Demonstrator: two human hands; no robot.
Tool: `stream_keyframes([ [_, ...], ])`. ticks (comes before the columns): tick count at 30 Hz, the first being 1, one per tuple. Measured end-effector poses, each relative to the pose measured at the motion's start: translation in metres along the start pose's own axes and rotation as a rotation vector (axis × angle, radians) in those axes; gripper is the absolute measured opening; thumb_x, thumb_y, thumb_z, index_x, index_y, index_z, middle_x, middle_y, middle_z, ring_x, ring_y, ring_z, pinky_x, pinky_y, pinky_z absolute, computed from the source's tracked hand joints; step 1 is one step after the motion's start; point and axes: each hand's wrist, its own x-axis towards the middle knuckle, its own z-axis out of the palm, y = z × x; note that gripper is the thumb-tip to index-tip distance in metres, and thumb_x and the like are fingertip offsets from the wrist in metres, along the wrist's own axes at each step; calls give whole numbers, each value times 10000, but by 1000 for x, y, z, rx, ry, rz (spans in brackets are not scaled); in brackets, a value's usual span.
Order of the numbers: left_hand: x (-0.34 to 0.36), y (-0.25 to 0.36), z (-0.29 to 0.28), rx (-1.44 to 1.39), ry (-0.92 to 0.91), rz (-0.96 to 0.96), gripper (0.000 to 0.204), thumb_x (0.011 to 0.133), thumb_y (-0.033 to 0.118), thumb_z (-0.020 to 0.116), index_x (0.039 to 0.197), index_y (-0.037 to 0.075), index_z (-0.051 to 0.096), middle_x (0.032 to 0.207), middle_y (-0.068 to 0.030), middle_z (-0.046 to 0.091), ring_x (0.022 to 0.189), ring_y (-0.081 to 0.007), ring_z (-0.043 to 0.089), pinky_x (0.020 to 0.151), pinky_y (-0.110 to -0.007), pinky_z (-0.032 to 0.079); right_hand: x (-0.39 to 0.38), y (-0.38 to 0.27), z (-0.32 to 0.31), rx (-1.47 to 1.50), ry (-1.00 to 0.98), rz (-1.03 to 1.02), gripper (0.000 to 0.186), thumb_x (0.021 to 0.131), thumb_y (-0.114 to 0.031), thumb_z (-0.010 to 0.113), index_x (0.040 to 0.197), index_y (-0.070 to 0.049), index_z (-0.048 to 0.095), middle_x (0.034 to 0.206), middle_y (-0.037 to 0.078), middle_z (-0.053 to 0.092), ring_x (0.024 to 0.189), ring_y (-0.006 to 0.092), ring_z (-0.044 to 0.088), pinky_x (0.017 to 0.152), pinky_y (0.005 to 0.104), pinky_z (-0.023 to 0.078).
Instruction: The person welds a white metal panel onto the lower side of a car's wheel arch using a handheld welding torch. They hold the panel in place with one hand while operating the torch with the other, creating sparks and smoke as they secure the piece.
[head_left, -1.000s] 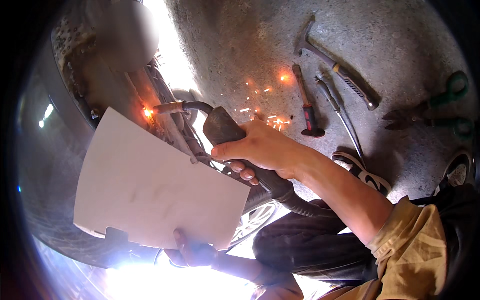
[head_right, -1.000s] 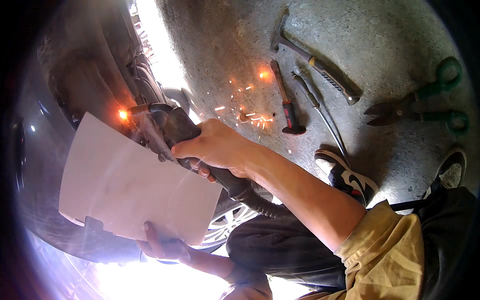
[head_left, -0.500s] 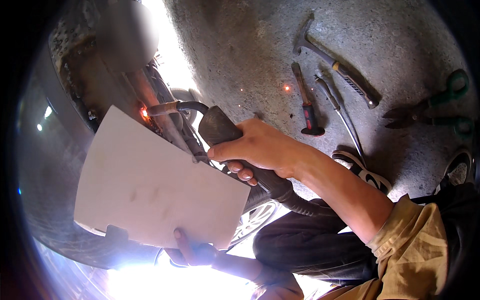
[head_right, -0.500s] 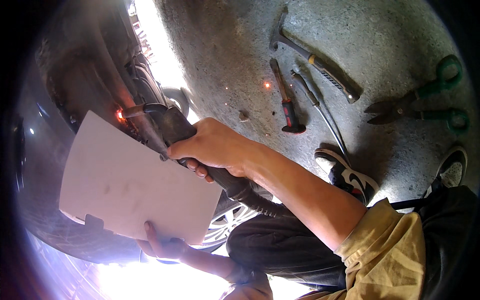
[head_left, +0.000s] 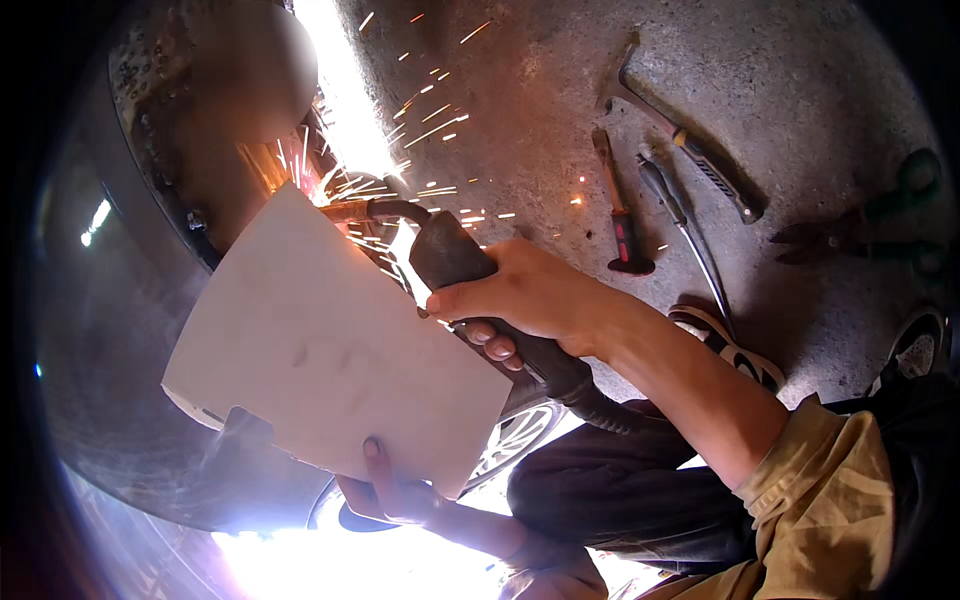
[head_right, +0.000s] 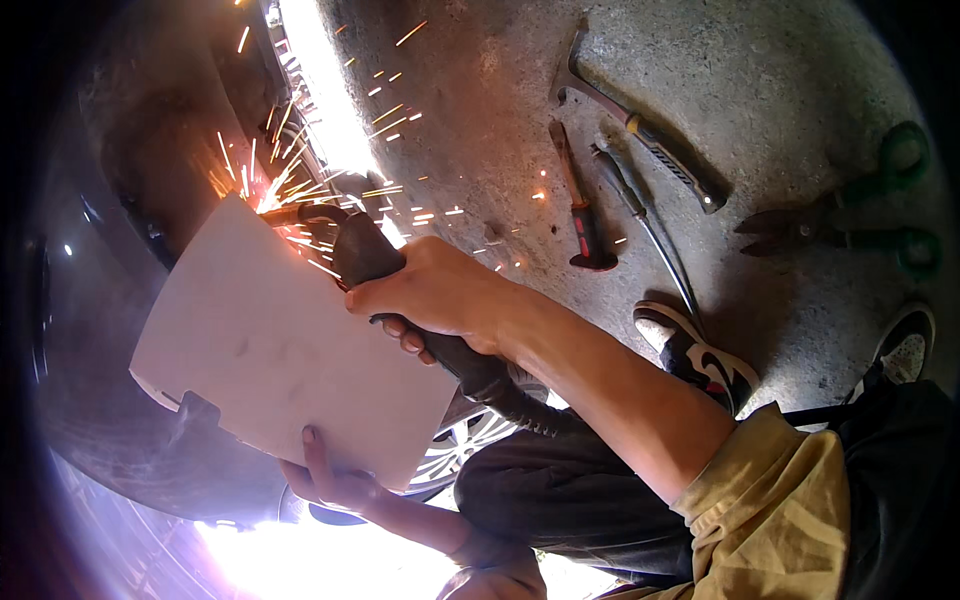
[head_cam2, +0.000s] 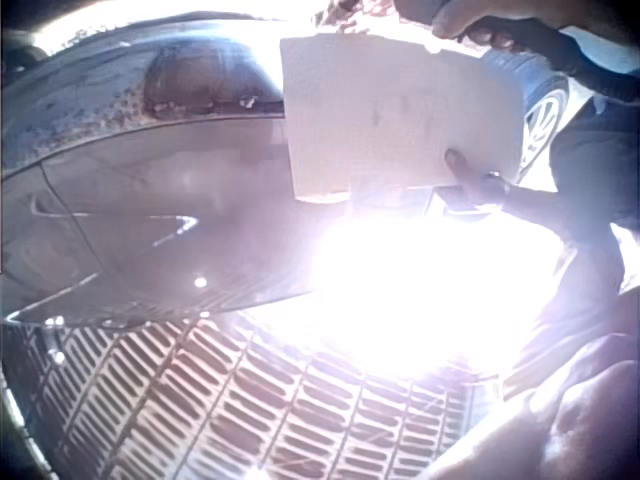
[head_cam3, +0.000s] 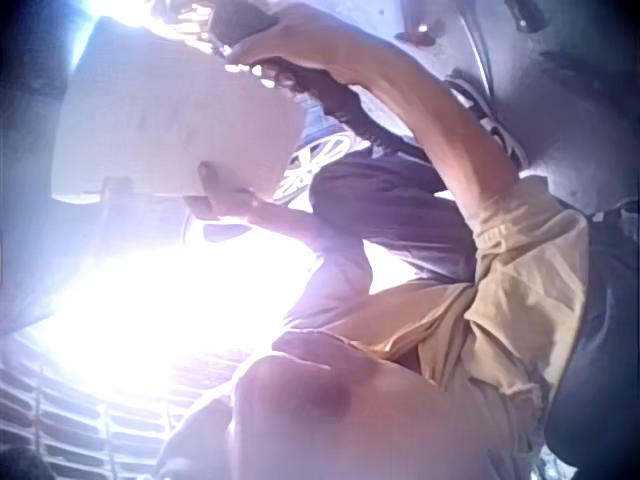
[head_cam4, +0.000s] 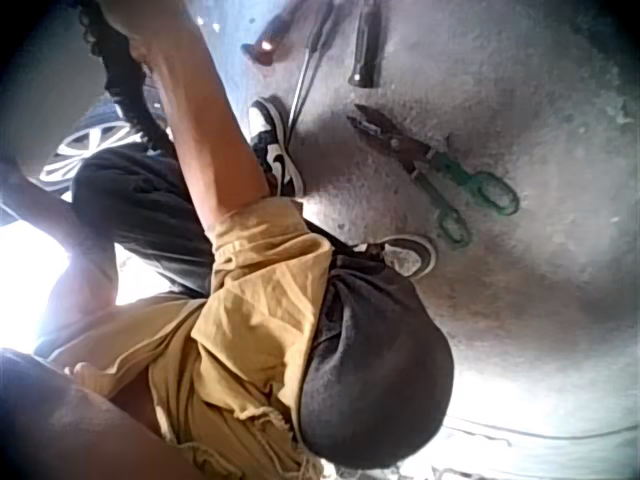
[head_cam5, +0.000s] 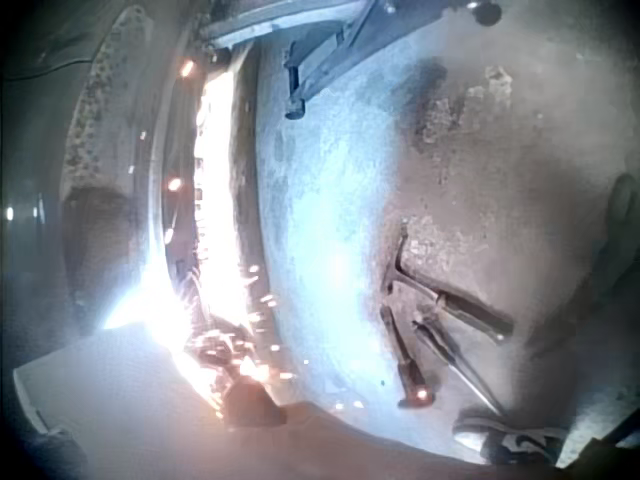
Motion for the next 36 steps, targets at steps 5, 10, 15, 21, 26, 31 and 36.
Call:
stream_keyframes([
  [5,1,-3,0,-50,67,61,518,754,246,686,1132,-91,578,1038,-183,609,901,-271,610,727,-372,528,-3,0,1,38,33,-11,215,834,-206,704,729,-54,593,577,10,522,464,106,499,421,294,404],
  [10,7,-12,-13,-49,108,135,524,758,275,677,1107,-105,582,1024,-191,605,889,-273,606,720,-370,525,-1,6,-3,113,2,5,200,825,-190,697,727,-44,601,579,17,521,467,111,494,423,304,401],
  [15,12,-20,-17,-19,53,205,510,771,282,657,1086,-112,584,1012,-208,603,876,-272,612,710,-370,533,2,6,-6,115,-32,1,212,850,-201,695,768,-39,586,592,11,504,469,104,483,417,287,391],
  [21,10,-16,-14,29,81,183,516,784,292,639,1090,-120,584,1010,-209,608,850,-266,623,670,-360,535,3,4,-4,101,-25,13,193,825,-184,701,775,-20,612,588,17,519,465,104,492,415,286,403],
  [26,9,-11,-18,37,93,159,525,790,289,636,1110,-122,578,1028,-211,608,860,-260,620,679,-356,532,5,5,-1,91,-41,9,192,804,-175,704,764,-3,627,583,24,531,463,108,498,416,296,413],
  [31,6,-14,-3,41,5,88,551,786,258,638,1185,-112,552,1075,-210,605,893,-268,616,711,-369,531,4,5,-6,99,-9,-1,197,806,-176,703,761,0,627,584,25,530,465,114,499,419,301,409],
  [36,0,-2,4,-15,-23,27,565,788,229,637,1233,-105,533,1101,-210,600,911,-275,612,730,-375,528,6,6,-3,96,-24,14,196,812,-182,701,763,-9,624,592,26,537,468,115,502,420,300,409],
])
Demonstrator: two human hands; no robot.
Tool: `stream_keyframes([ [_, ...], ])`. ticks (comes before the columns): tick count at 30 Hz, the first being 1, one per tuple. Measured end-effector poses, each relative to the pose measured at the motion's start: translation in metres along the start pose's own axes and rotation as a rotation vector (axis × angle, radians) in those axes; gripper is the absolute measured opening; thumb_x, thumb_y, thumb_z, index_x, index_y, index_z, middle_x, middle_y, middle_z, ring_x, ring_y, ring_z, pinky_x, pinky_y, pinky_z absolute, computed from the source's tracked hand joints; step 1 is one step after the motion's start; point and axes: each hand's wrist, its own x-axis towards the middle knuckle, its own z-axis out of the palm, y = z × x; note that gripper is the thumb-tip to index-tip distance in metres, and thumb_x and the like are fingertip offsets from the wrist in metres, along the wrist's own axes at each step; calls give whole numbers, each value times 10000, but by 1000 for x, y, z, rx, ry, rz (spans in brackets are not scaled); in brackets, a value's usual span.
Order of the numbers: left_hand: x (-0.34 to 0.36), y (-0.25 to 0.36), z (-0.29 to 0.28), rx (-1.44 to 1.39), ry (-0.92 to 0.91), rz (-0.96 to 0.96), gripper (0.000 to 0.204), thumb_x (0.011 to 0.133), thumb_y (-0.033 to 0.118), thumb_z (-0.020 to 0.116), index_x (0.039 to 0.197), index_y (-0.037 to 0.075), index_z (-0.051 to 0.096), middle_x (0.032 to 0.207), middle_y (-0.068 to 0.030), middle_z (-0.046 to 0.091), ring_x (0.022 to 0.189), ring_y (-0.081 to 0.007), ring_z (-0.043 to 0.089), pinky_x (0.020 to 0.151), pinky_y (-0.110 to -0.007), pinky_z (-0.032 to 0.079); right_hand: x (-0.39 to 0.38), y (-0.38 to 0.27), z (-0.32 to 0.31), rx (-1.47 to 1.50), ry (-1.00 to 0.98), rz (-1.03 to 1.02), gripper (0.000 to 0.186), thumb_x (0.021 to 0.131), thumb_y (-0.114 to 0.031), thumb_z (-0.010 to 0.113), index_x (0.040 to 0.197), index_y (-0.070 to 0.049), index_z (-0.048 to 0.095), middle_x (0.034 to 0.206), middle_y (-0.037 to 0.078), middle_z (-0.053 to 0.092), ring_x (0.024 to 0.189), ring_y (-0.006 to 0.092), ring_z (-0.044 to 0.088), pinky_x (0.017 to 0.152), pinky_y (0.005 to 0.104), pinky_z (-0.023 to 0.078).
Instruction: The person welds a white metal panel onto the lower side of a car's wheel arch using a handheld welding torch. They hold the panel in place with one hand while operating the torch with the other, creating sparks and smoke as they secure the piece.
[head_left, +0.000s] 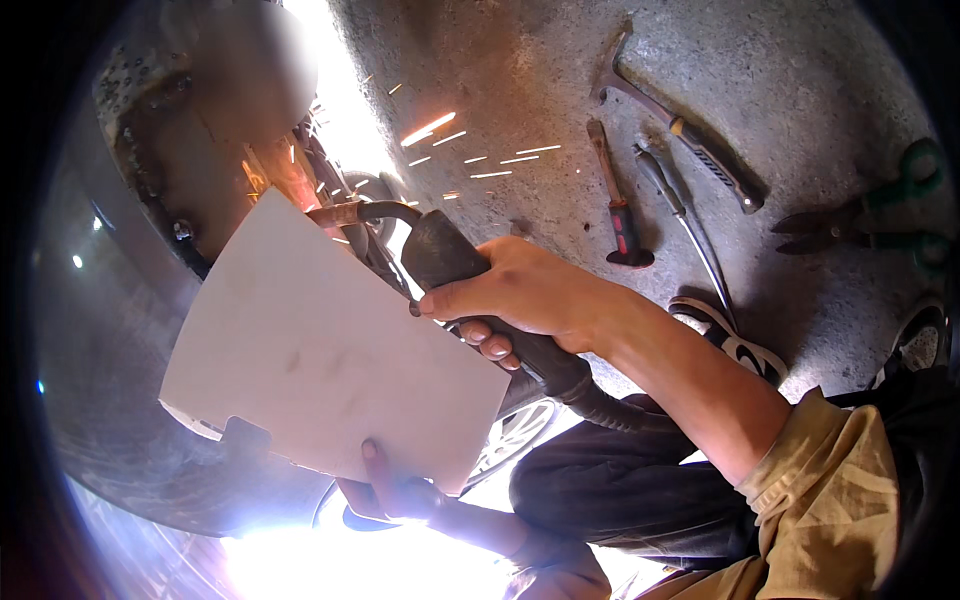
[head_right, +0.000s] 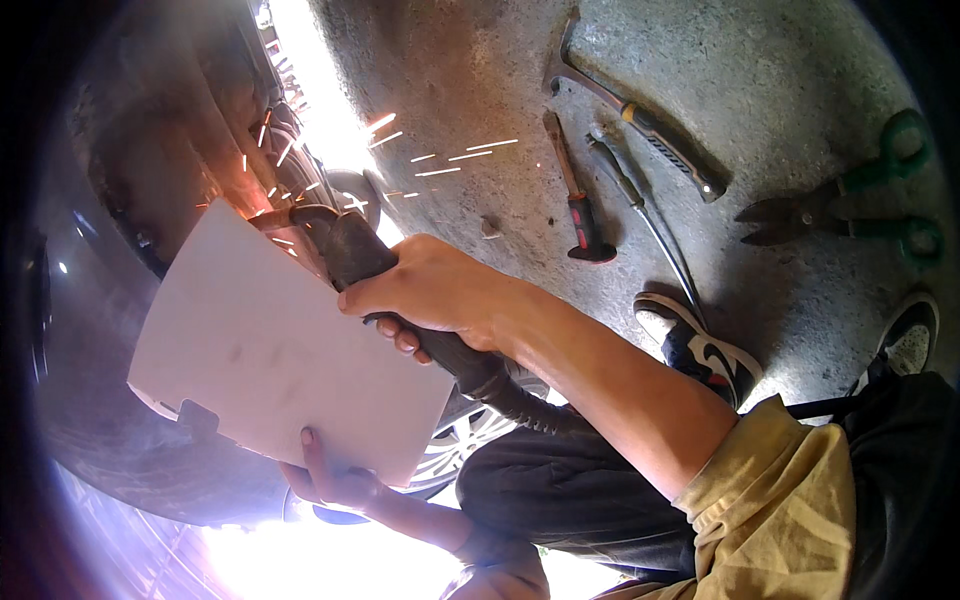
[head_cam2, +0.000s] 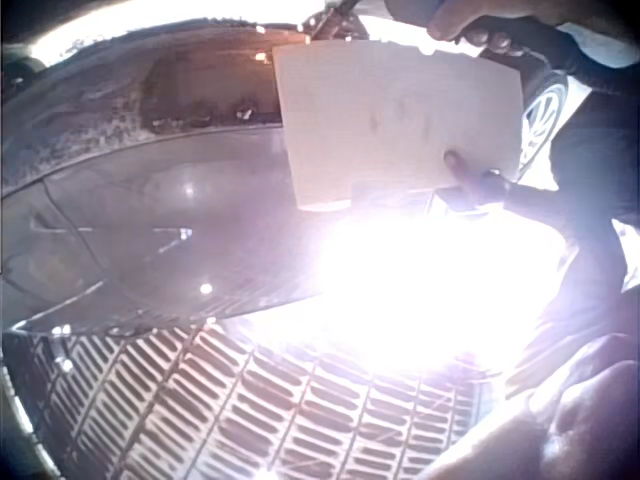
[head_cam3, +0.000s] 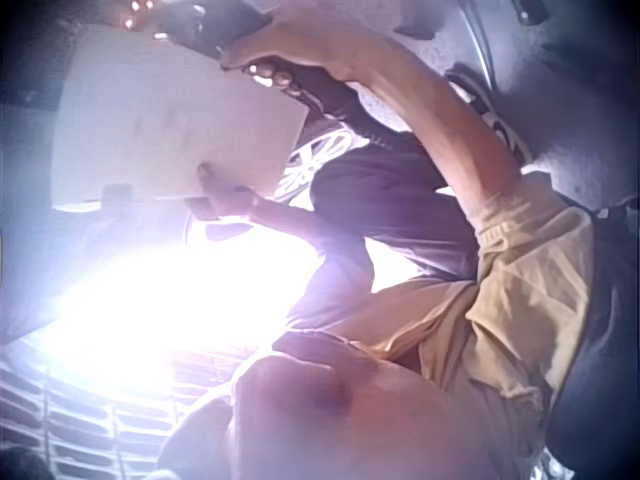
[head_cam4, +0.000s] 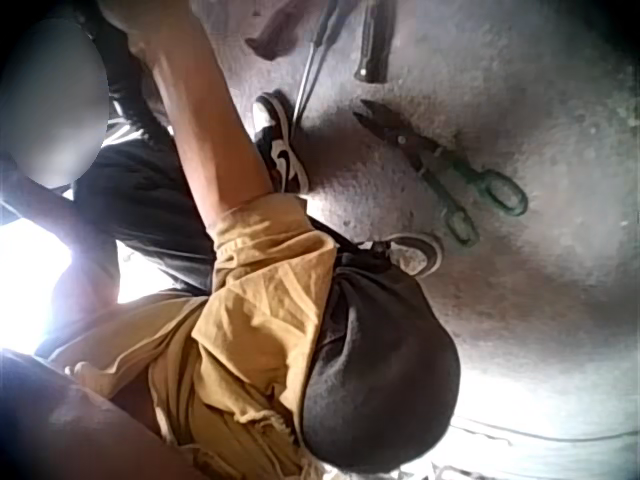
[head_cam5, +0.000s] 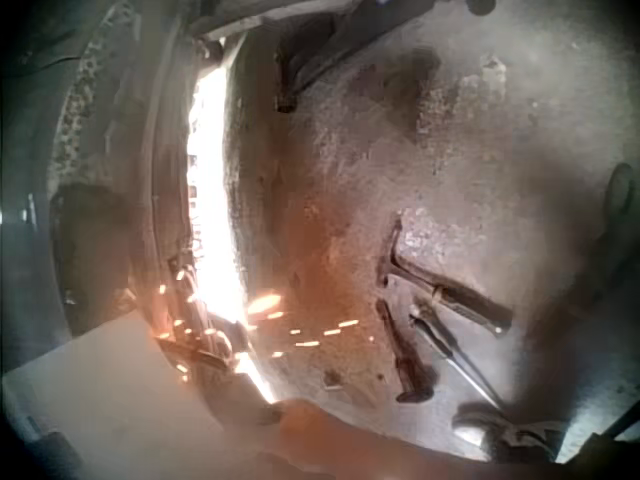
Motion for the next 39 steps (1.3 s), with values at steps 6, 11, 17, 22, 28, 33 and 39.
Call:
stream_keyframes([
  [6,1,-6,-8,33,103,63,544,798,248,631,1199,-109,543,1088,-214,597,913,-274,609,718,-354,529,-2,-2,2,-13,-14,15,225,859,-217,710,823,-32,588,608,-1,500,476,96,485,421,268,387],
  [11,8,-32,-28,76,137,316,458,810,238,614,1094,-120,574,1008,-201,595,869,-255,612,694,-345,533,-4,0,-3,18,-22,2,220,862,-208,702,800,-40,574,615,5,506,479,99,482,422,279,383],
  [17,12,-30,-29,45,85,264,461,813,262,602,1059,-127,587,978,-206,594,842,-253,616,669,-341,536,-1,1,-5,6,-13,12,203,855,-188,698,791,-37,579,607,6,505,474,98,480,416,280,382],
  [22,11,-30,-27,52,71,286,473,812,258,588,1070,-139,587,997,-224,603,845,-265,621,653,-348,546,-1,-1,-2,-26,-6,13,191,846,-180,698,794,-29,594,601,6,508,469,97,482,408,275,387],
  [28,11,-35,-29,133,11,403,498,804,260,591,1105,-136,578,1015,-232,608,848,-272,625,675,-346,540,-2,-1,-3,-15,15,-7,183,791,-156,710,770,10,636,584,32,541,464,106,508,413,288,414],
  [33,1,-15,-13,67,104,77,521,804,265,590,1144,-128,563,1043,-222,609,864,-267,625,687,-349,538,-2,-2,-1,-15,6,-5,189,793,-160,713,765,9,633,579,29,536,463,109,505,412,288,408],
  [39,-2,-9,-7,-16,79,36,564,794,244,609,1231,-104,528,1120,-214,601,941,-269,612,739,-357,530,-1,-1,-1,-31,-5,-22,196,798,-172,709,759,0,623,591,27,532,470,112,501,422,306,408],
])
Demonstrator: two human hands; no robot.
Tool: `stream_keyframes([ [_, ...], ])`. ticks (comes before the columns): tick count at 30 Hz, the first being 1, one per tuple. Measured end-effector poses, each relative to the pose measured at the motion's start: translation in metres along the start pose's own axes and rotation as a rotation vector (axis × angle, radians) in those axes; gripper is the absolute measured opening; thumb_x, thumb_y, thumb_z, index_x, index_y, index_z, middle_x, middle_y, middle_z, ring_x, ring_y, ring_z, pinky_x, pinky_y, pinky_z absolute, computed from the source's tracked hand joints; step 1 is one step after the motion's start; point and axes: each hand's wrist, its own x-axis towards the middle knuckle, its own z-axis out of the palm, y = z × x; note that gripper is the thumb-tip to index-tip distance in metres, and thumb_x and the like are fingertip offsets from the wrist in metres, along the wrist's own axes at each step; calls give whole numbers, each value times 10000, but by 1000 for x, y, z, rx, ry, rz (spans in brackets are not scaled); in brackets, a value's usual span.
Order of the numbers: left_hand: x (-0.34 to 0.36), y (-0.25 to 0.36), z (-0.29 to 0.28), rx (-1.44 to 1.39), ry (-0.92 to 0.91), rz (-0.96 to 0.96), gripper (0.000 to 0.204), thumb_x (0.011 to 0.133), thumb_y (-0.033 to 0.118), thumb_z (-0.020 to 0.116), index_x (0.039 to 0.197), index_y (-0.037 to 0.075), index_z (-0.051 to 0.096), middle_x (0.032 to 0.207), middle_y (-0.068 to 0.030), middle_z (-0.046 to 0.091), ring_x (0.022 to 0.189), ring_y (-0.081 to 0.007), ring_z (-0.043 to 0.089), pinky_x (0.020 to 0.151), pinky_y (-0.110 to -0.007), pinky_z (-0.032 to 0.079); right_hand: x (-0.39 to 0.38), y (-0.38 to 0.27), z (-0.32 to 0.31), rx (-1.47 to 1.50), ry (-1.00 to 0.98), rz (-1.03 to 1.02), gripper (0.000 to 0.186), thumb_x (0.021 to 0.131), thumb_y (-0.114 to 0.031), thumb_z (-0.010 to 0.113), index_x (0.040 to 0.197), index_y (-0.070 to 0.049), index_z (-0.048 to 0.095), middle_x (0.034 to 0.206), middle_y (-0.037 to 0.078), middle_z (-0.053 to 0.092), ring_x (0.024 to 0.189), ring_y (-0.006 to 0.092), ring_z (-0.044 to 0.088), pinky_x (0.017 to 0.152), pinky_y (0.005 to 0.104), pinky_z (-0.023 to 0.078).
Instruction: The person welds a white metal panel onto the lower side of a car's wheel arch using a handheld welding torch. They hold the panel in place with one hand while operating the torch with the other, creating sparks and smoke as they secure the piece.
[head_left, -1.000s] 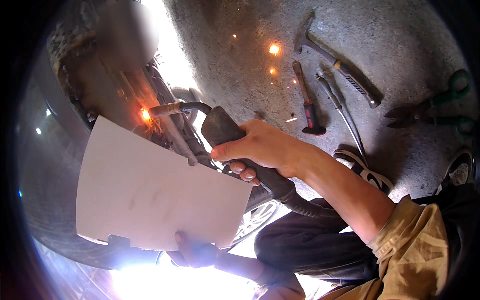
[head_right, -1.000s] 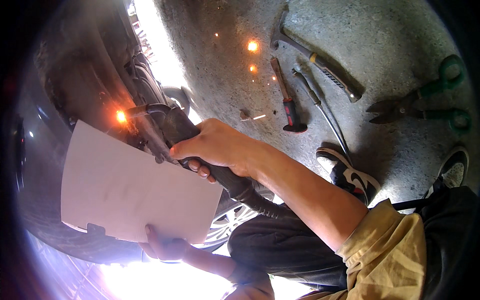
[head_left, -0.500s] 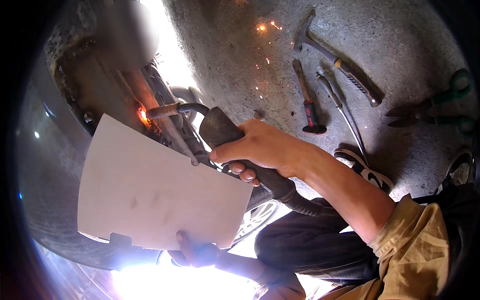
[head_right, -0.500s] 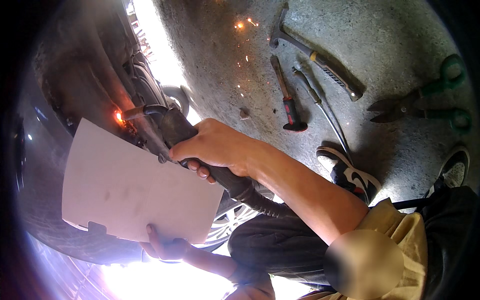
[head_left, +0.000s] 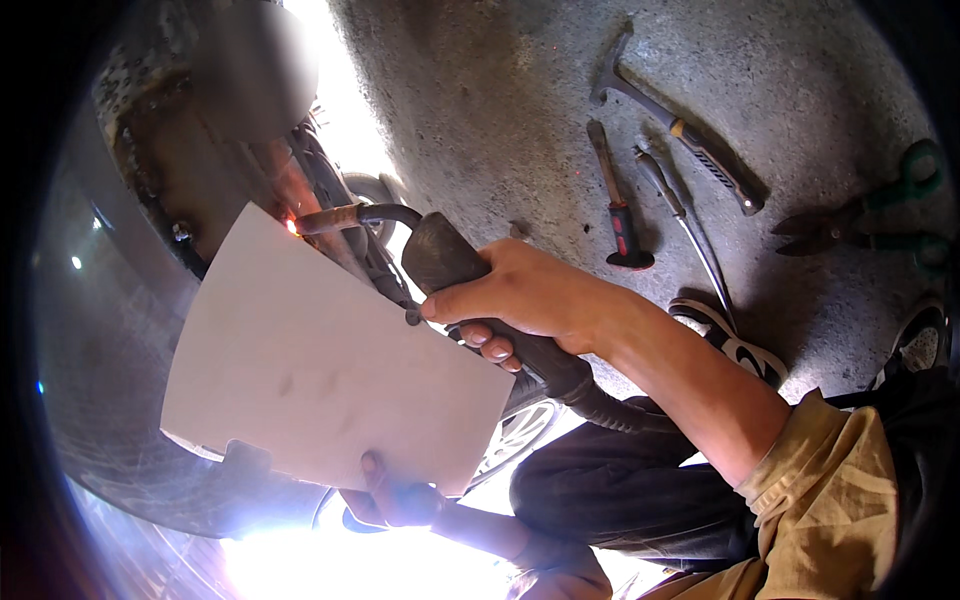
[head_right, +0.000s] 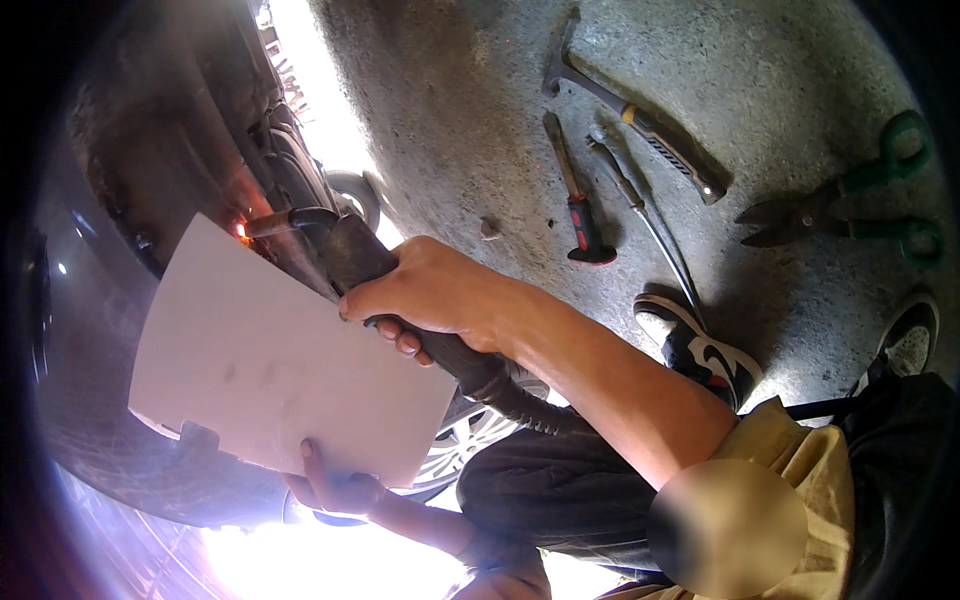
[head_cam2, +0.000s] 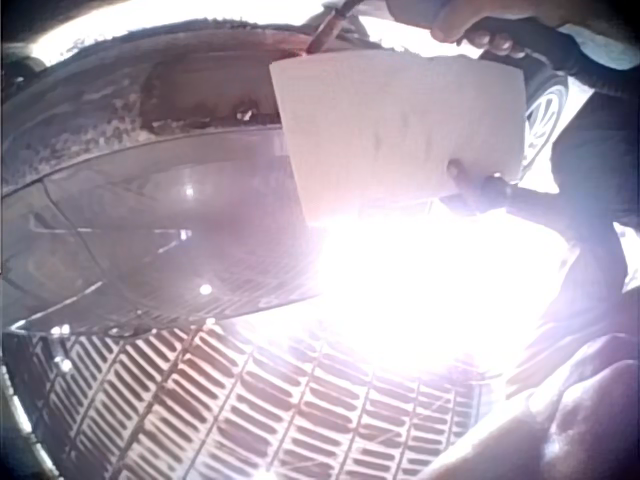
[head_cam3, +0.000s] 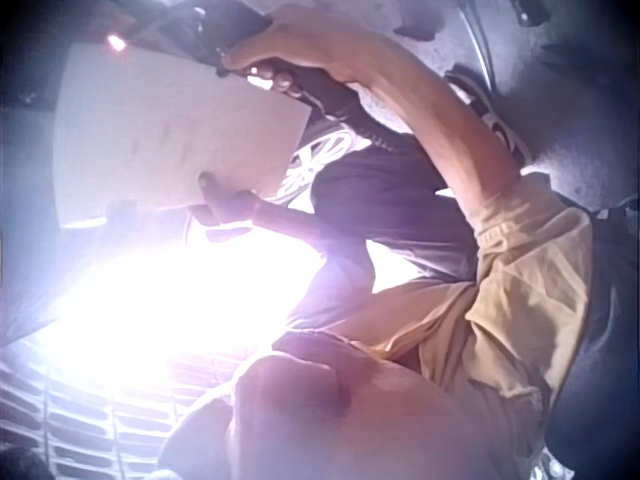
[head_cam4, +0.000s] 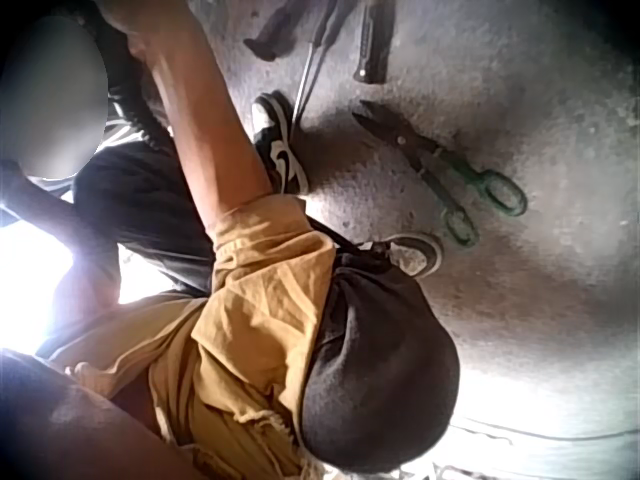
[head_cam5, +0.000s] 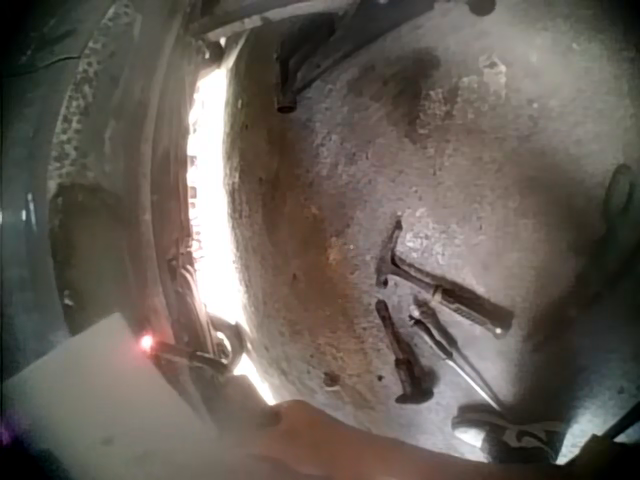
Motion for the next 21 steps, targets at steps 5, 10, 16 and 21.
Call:
stream_keyframes([
  [5,2,0,-1,-23,-108,-6,565,796,240,610,1244,-93,525,1142,-204,596,957,-273,605,766,-371,521,0,0,0,10,17,16,178,801,-169,701,752,-24,610,594,11,525,473,109,498,430,301,415],
  [10,2,0,0,10,-77,11,542,807,235,604,1233,-94,534,1121,-204,598,948,-272,604,753,-370,522,0,0,0,11,6,28,189,822,-177,701,763,-28,601,602,10,522,474,105,495,426,292,401],
  [16,15,-23,-18,72,-11,179,441,858,244,571,1110,-118,588,1008,-199,596,873,-247,616,664,-329,540,-4,-1,-8,42,18,19,197,858,-186,692,799,-31,585,612,8,511,475,99,479,430,279,382],
  [21,11,-13,-14,36,69,159,437,868,251,561,1083,-127,590,994,-201,596,861,-235,619,653,-331,549,-1,0,-2,30,-7,45,189,850,-179,697,804,-30,591,608,7,512,476,95,481,423,274,377],
])
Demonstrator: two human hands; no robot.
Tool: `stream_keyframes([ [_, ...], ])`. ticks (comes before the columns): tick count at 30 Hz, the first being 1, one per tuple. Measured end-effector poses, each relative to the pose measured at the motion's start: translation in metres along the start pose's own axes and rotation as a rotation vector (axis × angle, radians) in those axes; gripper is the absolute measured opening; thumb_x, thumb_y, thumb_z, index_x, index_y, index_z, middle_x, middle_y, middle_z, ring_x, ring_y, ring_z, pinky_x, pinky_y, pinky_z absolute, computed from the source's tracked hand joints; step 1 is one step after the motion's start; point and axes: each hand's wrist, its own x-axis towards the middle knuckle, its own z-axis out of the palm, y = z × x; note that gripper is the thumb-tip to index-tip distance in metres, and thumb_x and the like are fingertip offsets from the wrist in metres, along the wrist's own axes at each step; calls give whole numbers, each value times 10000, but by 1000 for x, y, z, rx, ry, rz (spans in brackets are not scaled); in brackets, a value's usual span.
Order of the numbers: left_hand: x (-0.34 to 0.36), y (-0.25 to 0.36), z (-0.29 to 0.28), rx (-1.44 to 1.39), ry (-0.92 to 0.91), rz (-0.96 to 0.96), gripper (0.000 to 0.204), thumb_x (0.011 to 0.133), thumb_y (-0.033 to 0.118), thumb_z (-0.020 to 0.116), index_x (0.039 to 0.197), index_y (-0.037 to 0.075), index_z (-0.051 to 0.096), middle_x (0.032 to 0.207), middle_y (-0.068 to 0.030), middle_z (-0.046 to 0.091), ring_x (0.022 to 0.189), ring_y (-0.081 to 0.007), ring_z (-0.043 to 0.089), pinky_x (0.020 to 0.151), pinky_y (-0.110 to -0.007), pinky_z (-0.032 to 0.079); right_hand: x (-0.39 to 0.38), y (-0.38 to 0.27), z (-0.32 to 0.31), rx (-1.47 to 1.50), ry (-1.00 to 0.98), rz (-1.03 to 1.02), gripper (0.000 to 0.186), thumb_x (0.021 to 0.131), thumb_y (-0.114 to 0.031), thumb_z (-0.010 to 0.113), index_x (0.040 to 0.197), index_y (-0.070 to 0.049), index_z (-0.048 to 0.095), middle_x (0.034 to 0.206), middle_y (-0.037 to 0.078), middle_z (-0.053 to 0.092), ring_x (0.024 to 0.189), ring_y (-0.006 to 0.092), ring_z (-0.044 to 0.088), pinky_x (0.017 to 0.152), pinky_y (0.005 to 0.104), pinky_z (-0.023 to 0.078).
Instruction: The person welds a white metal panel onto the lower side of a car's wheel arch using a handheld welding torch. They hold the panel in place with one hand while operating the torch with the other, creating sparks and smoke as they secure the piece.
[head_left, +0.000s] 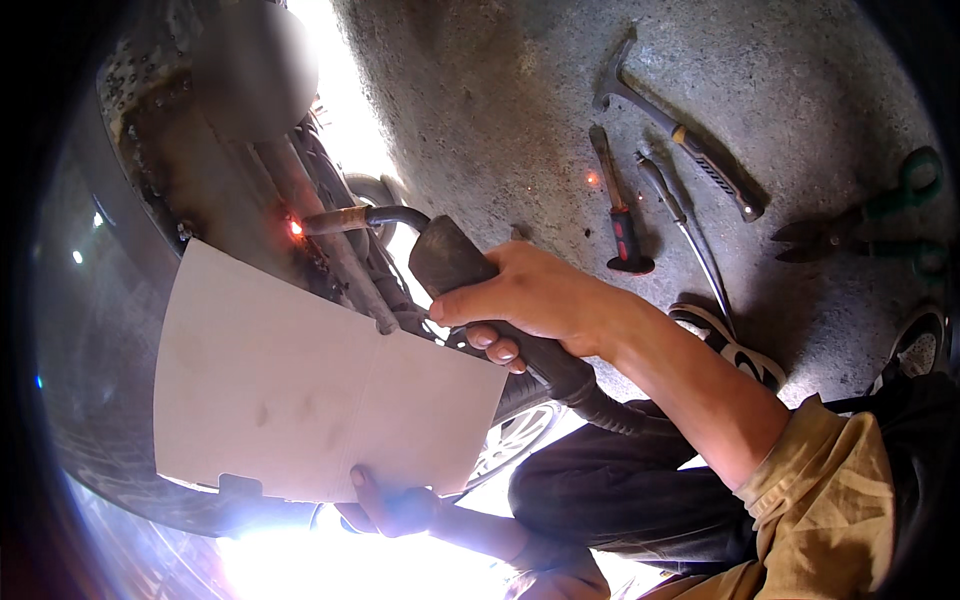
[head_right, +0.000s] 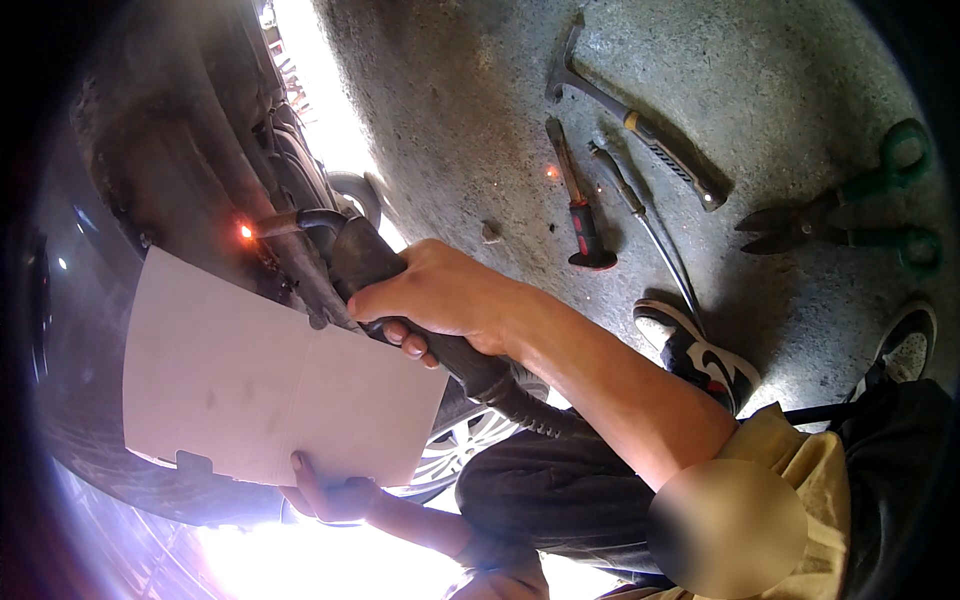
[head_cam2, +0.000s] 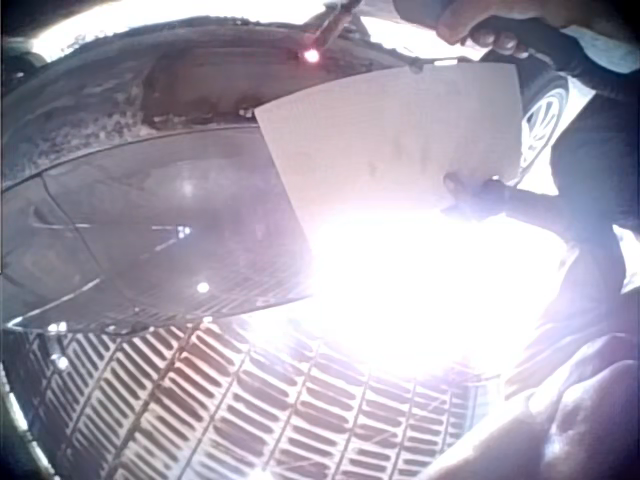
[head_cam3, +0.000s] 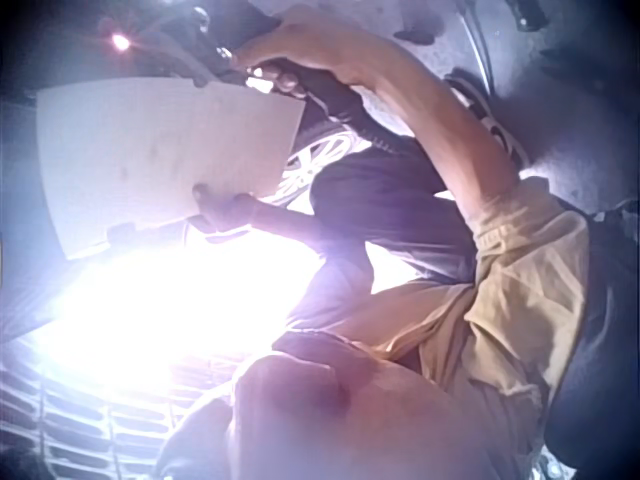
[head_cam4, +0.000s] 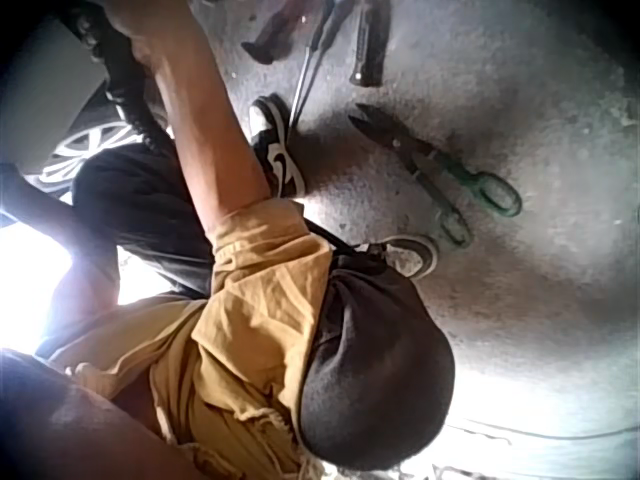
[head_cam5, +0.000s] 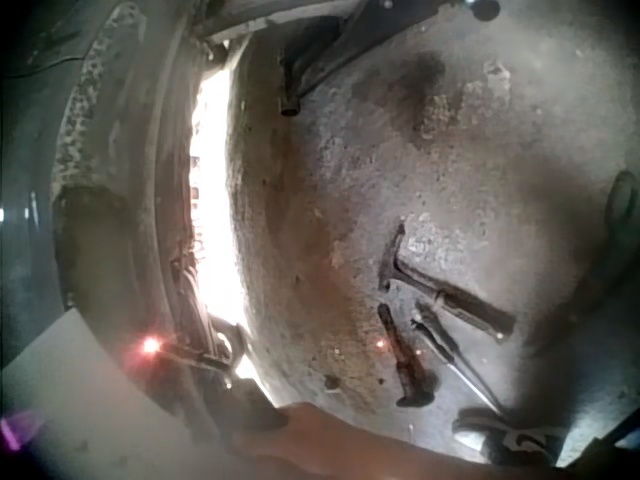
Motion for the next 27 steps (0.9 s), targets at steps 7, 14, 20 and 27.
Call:
stream_keyframes([
  [7,-4,-1,3,-51,-25,-43,498,820,261,592,1142,-118,567,1054,-221,597,886,-250,619,677,-340,540,1,0,0,-25,12,-4,172,845,-165,699,818,-23,605,601,8,512,466,94,474,419,271,376],
  [14,-8,14,6,-30,-152,-161,562,800,239,601,1242,-99,521,1117,-212,591,954,-276,604,752,-385,525,4,3,5,-29,-9,1,184,812,-168,710,787,-9,621,594,23,532,467,107,495,421,290,404],
  [20,-9,17,16,-83,-162,-206,570,784,215,621,1263,-76,520,1147,-194,589,975,-276,601,768,-380,526,0,0,0,-65,13,-24,189,825,-194,710,808,-33,613,603,17,530,470,112,505,429,299,415],
  [27,-9,13,12,-34,-90,-185,515,782,226,635,1194,-76,567,1134,-181,597,970,-269,603,743,-361,530,-1,0,1,-38,6,-10,176,825,-190,702,787,-48,605,611,13,534,469,108,505,429,296,417],
])
